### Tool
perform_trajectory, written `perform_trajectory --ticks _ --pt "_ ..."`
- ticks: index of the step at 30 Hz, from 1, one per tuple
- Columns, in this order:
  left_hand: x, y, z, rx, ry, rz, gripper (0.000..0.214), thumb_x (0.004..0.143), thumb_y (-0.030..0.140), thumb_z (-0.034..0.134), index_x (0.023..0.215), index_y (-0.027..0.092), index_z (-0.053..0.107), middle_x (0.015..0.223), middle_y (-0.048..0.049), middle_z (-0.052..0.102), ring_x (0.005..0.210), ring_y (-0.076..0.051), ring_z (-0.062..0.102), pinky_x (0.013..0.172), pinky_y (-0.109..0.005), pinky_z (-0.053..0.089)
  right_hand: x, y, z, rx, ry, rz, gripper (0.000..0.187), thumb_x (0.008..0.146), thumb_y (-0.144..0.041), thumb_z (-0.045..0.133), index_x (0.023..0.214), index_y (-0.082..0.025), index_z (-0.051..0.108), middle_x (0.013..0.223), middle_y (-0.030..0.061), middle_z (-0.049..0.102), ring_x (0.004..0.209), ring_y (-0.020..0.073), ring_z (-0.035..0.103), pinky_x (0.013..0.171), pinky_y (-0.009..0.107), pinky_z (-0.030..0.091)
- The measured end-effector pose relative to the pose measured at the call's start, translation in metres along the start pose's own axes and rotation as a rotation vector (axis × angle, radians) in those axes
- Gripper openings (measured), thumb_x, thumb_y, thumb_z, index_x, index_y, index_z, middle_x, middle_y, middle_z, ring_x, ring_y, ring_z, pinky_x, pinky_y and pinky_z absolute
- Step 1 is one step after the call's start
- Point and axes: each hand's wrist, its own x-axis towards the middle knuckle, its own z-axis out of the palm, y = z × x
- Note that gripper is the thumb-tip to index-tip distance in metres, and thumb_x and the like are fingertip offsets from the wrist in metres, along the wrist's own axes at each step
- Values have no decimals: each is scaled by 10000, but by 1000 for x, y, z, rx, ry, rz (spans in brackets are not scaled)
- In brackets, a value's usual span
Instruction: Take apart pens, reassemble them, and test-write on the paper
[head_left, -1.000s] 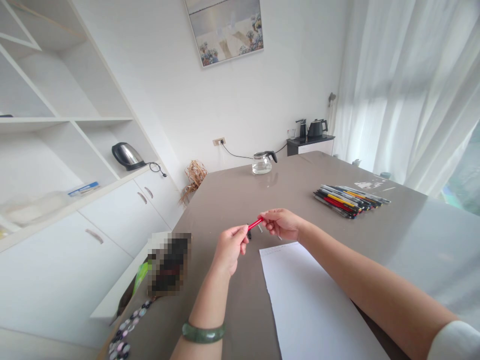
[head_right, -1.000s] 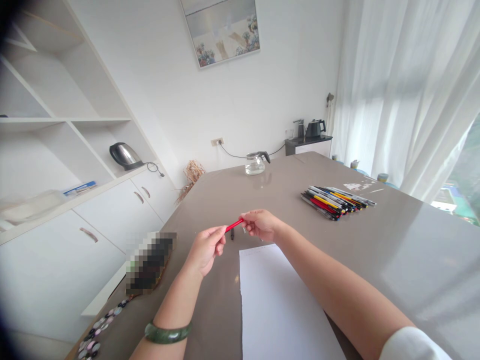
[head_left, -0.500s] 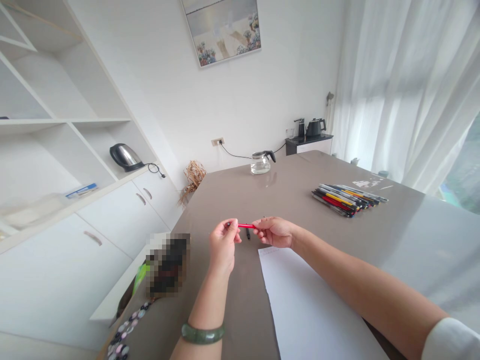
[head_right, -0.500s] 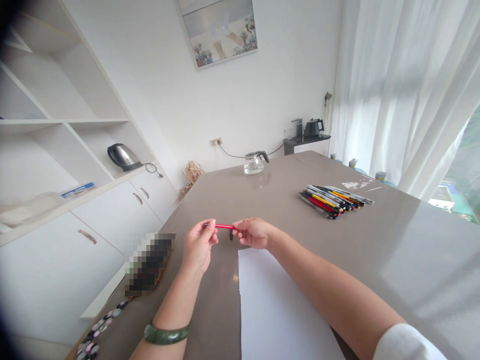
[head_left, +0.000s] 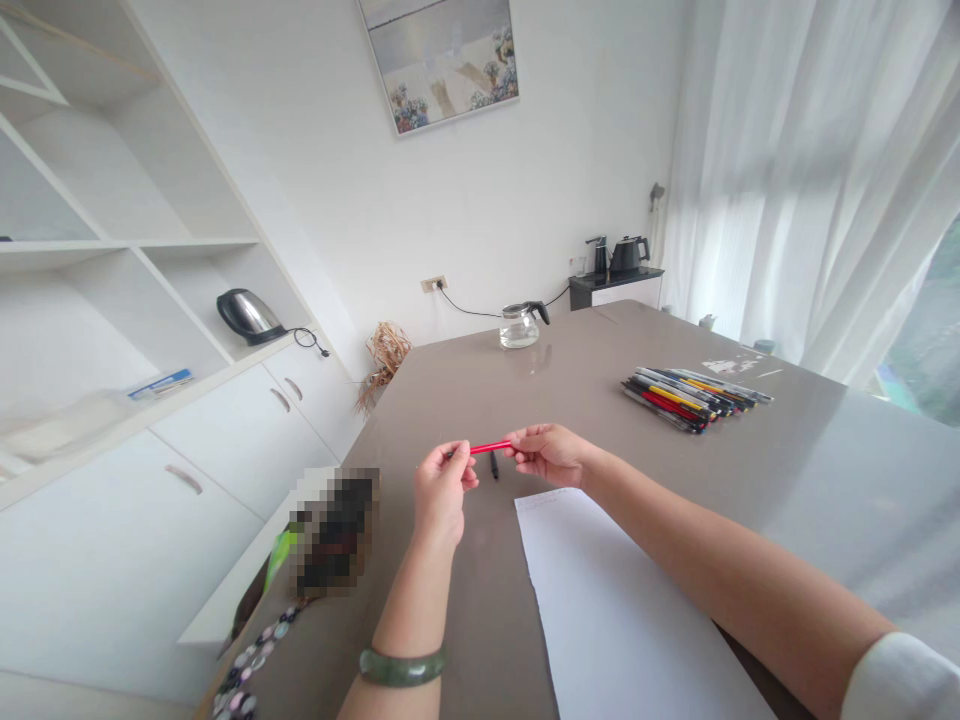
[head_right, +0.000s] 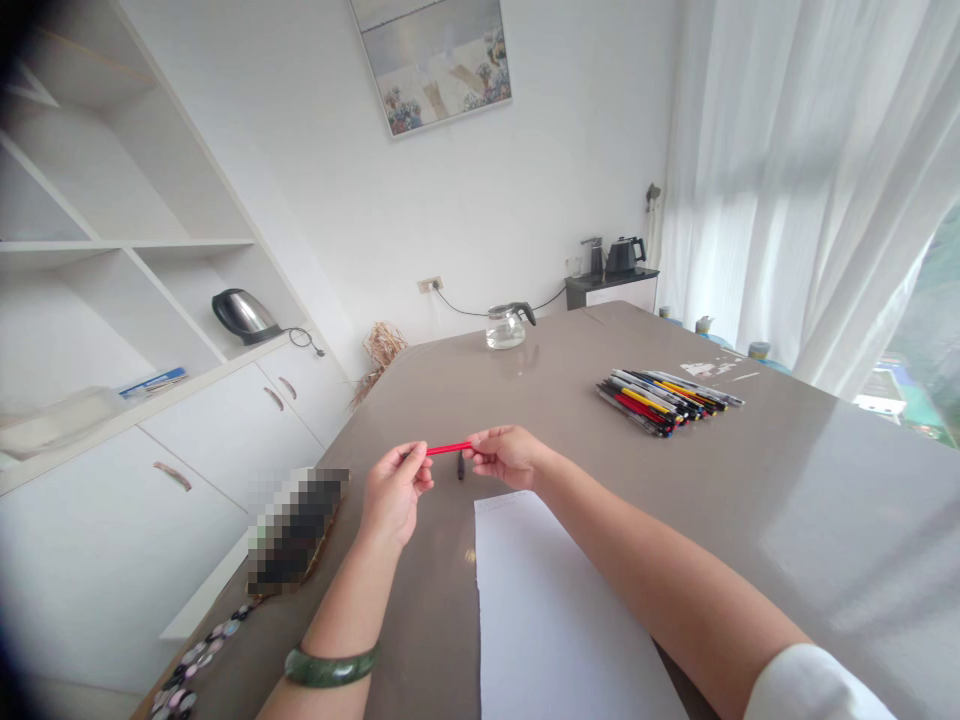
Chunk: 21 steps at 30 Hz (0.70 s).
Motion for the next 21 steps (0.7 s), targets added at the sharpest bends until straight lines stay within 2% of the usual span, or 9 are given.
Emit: perform_trajectory --ticks 3,7,11,13,15,18,21 --pt "-1 0 -1 76 -104 -97 368 634 412 594 870 132 558 669 -16 538 501 -57 464 486 -200 407 0 -7 -2 -52 69 -108 78 716 -166 558 769 -113 577 675 36 586 527 67 516 537 195 474" --pt "-6 1 0 214 -304 -160 367 680 429 537 896 135 575 645 -20 530 478 -59 451 448 -191 384 -1 -15 -2 -276 172 -287 160 692 -281 578 717 -123 583 616 18 548 512 74 490 503 204 446" --pt "-8 -1 0 292 -353 -174 341 700 441 502 852 145 577 650 -27 550 485 -67 471 453 -191 387 0 -20 -8 -535 249 -379 259 742 -374 478 794 -137 571 670 33 565 531 80 487 518 208 430" --pt "-8 -1 0 284 -342 -181 329 703 441 496 847 153 567 662 -27 558 494 -69 480 456 -192 391 2 -23 -18 -811 328 -351 286 778 -366 403 856 -146 569 739 47 590 543 81 494 515 199 412" --pt "-7 0 1 261 -323 -187 323 705 440 493 848 158 558 663 -23 557 494 -68 481 452 -190 390 3 -26 -31 -1074 392 -278 255 768 -320 412 848 -158 592 750 45 606 550 90 499 507 197 386" --pt "-8 2 1 235 -294 -189 317 702 436 499 845 158 550 656 -18 550 490 -65 477 447 -186 386 5 -28 -53 -1225 402 -190 123 663 -207 523 672 -156 635 648 36 610 568 118 505 521 211 357" --pt "-9 3 2 234 -285 -188 314 700 434 503 839 157 549 650 -15 544 490 -65 477 451 -185 386 6 -25 -68 -1323 380 -110 95 602 -146 550 575 -156 640 569 35 604 551 132 511 520 220 347"
